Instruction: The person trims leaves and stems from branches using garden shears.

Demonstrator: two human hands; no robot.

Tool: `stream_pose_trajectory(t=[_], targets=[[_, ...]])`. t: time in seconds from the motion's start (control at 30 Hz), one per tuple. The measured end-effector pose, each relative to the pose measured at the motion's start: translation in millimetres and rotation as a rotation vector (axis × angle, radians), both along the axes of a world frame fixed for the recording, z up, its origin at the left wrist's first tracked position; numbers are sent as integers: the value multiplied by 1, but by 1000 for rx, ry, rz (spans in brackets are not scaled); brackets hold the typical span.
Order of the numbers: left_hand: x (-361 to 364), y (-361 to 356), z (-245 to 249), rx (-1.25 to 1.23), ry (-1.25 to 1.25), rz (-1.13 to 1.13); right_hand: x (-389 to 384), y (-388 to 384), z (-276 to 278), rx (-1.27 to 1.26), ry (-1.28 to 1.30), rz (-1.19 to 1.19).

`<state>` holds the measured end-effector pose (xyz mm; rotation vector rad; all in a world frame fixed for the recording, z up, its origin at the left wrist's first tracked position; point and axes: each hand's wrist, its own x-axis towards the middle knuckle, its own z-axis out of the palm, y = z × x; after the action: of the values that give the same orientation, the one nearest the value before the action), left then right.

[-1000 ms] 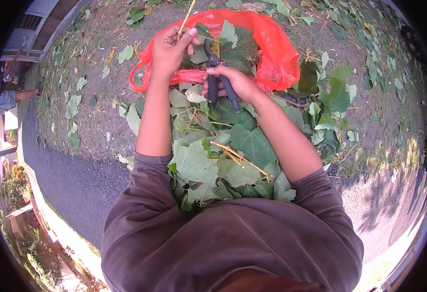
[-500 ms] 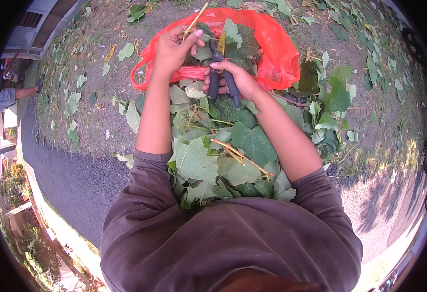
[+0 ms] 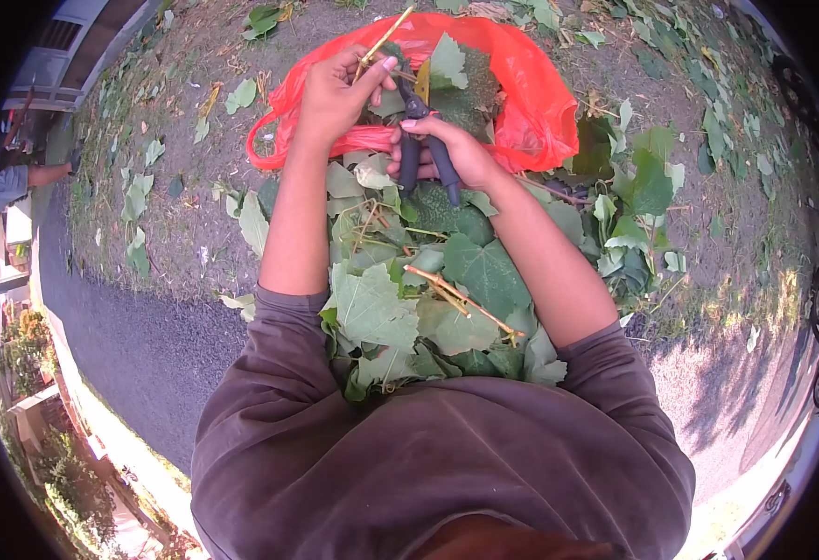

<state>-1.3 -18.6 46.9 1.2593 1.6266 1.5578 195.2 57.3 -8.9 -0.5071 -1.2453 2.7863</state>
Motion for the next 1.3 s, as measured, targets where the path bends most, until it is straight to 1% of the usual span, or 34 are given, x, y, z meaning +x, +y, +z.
stream_pose_trajectory(t=[0.03, 0.1, 0.13, 0.2, 0.23, 0.3, 0.37, 0.47, 0.6, 0.67, 0.7, 0.83, 0.9, 0.93, 1.0, 1.1, 1.2, 1.27, 1.3], targets=[[0, 1, -1, 1, -1, 1, 0, 0, 0, 12, -19, -12], [-3, -1, -1, -100, 44, -31, -2, -3, -1, 22, -34, -17], [-4, -2, 0, -100, 45, -29, -2, -3, -1, 28, -50, -22], [-5, -1, 0, -91, -30, -28, -1, -2, -2, 38, -68, -30], [-6, 1, -3, -90, -30, -28, -2, -2, -2, 27, -30, -49], [-7, 3, -6, -15, -34, 44, -5, -4, -2, 16, 9, -63], [-9, 2, -4, -14, -64, 46, -4, -7, -1, 185, -45, -90], [-8, 2, -4, -5, -94, 51, -3, -7, 6, 214, -122, -94], [-8, 5, -10, 47, -66, 50, -7, -7, 1, 186, -79, -114], [-6, 5, -10, 9, -41, 42, -4, -4, 1, 51, -91, -59], [-5, 5, -10, -26, -16, 39, -4, -3, 0, 50, -90, -61], [-4, 5, -8, -22, 31, 73, -4, -2, -1, 45, -66, -8], [-3, 5, -6, 31, 80, 125, -3, -2, 1, 48, -72, -4], [-2, 4, -5, 30, 80, 123, -2, -2, 1, 47, -60, 1], [2, 2, -5, -50, 48, -1, -3, -1, 1, 47, -47, 9], [4, 4, -7, -111, 41, -33, -3, -2, 0, 64, -55, 13], [0, 4, -8, -117, 30, -38, -3, -5, 4, 79, -84, -55], [0, 4, -9, -123, 33, -38, -5, -7, 3, 163, -67, -109], [0, 4, -9, -126, 35, -35, -5, -8, 5, 163, -67, -107]])
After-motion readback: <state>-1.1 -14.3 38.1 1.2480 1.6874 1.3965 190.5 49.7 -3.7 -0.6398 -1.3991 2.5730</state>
